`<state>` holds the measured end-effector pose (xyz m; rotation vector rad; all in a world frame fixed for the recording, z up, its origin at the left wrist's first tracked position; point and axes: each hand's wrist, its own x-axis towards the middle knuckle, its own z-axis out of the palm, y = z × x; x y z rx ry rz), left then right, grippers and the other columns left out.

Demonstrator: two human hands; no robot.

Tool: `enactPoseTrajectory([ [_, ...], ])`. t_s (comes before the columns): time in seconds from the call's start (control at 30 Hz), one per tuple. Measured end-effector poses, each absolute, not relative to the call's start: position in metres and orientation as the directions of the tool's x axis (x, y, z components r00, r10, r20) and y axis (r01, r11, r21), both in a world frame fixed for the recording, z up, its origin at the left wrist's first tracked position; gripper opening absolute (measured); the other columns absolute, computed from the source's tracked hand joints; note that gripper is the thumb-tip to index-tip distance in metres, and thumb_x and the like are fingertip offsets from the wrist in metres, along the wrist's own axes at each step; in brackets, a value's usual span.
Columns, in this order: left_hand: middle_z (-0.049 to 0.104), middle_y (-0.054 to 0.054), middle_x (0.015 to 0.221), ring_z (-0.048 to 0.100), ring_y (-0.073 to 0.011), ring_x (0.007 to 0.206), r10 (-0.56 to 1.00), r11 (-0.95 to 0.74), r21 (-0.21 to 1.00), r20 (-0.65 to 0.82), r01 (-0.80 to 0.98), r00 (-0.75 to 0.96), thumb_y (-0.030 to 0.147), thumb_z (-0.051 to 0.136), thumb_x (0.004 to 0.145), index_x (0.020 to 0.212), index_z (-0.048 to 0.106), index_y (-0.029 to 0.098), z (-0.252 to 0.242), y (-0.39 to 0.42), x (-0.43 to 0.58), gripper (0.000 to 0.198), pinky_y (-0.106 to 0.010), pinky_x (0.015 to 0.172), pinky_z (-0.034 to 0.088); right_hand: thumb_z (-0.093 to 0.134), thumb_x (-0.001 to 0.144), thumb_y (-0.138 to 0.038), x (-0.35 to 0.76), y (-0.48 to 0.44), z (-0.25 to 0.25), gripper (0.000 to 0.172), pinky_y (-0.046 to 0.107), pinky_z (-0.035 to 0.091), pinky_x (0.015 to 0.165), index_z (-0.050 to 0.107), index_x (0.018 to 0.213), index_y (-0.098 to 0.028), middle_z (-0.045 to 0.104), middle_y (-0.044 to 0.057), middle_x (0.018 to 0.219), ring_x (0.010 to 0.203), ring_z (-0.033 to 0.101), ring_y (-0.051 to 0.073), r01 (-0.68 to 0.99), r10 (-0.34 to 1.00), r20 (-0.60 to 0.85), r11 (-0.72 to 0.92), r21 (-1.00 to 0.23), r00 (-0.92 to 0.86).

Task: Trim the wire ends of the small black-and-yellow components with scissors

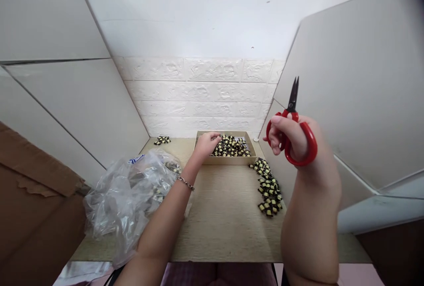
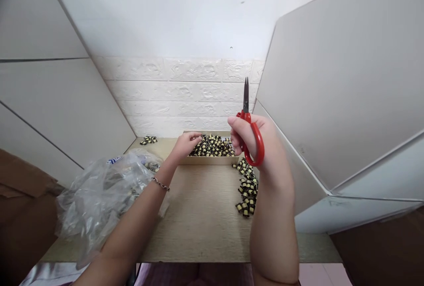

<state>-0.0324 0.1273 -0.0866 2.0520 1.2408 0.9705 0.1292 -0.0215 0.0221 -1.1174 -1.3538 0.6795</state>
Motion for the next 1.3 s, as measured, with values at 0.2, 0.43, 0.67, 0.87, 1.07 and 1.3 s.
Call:
enactPoseTrajectory([
  [0.2, 0.051, -0.011, 0.124, 0.044, -0.0213, 0.115, 0.83, -0.556, 0.524, 0.394, 0.645, 0.395, 0.022, 0.044, 0.082, 0.114, 0.054, 0.016, -0.099, 0.123, -0.019, 0.035, -0.037, 0.099, 0.031, 0.054, 0.077, -0.035, 0.132, -0.023, 0.022, 0.032, 0.021, 0.035, 0.036, 0.049, 0.052, -0.017, 0.048, -0.003, 0.043, 0.037, 0.046, 0.007, 0.234, 0.893, 0.425, 0.386, -0.892, 0.147],
  [0.43, 0.061, -0.002, 0.088, 0.055, -0.0127, 0.082, 0.57, -0.82, 0.278, 0.318, 0.5, 0.758, 0.029, 0.044, 0.083, 0.094, 0.065, 0.024, -0.116, 0.083, 0.023, 0.024, -0.023, 0.074, 0.043, 0.054, 0.077, -0.04, 0.137, -0.026, 0.024, 0.035, 0.021, 0.034, 0.036, 0.048, 0.052, -0.017, 0.047, -0.002, 0.046, 0.04, 0.045, 0.007, 0.25, 0.903, 0.416, 0.381, -0.89, 0.106],
  [0.67, 0.06, -0.005, 0.088, 0.054, -0.0156, 0.085, 0.54, -0.84, 0.108, 0.259, 0.532, 0.801, 0.027, 0.041, 0.085, 0.093, 0.063, 0.019, -0.145, 0.081, 0.046, 0.025, -0.026, 0.074, 0.042, 0.053, 0.078, -0.042, 0.14, -0.029, 0.025, 0.034, 0.02, 0.033, 0.036, 0.048, 0.055, -0.018, 0.047, -0.003, 0.047, 0.039, 0.044, 0.007, 0.251, 0.91, 0.407, 0.379, -0.891, 0.073],
  [0.87, 0.058, -0.009, 0.083, 0.053, -0.0178, 0.083, 0.535, -0.836, 0.022, 0.256, 0.548, 0.805, 0.025, 0.04, 0.085, 0.083, 0.064, 0.014, -0.155, 0.078, 0.057, 0.026, -0.03, 0.075, 0.041, 0.056, 0.075, -0.045, 0.143, -0.026, 0.023, 0.034, 0.02, 0.034, 0.036, 0.049, 0.055, -0.018, 0.047, -0.003, 0.045, 0.04, 0.045, 0.007, 0.245, 0.922, 0.378, 0.349, -0.905, 0.084],
  [1.07, 0.057, -0.007, 0.084, 0.05, -0.0164, 0.084, 0.522, -0.842, 0.006, 0.263, 0.54, 0.811, 0.03, 0.038, 0.086, 0.078, 0.065, 0.017, -0.157, 0.076, 0.052, 0.031, -0.029, 0.077, 0.04, 0.054, 0.076, -0.047, 0.145, -0.028, 0.024, 0.035, 0.019, 0.033, 0.035, 0.05, 0.056, -0.018, 0.048, -0.002, 0.045, 0.04, 0.044, 0.007, 0.261, 0.916, 0.392, 0.36, -0.896, 0.083],
  [1.3, 0.057, -0.007, 0.089, 0.05, -0.0169, 0.088, 0.57, -0.809, 0.011, 0.261, 0.588, 0.779, 0.033, 0.043, 0.084, 0.081, 0.063, 0.015, -0.155, 0.072, 0.055, 0.028, -0.03, 0.079, 0.04, 0.055, 0.075, -0.047, 0.146, -0.028, 0.023, 0.036, 0.019, 0.033, 0.036, 0.049, 0.055, -0.018, 0.047, -0.002, 0.045, 0.041, 0.044, 0.007, 0.266, 0.922, 0.381, 0.352, -0.897, 0.067],
])
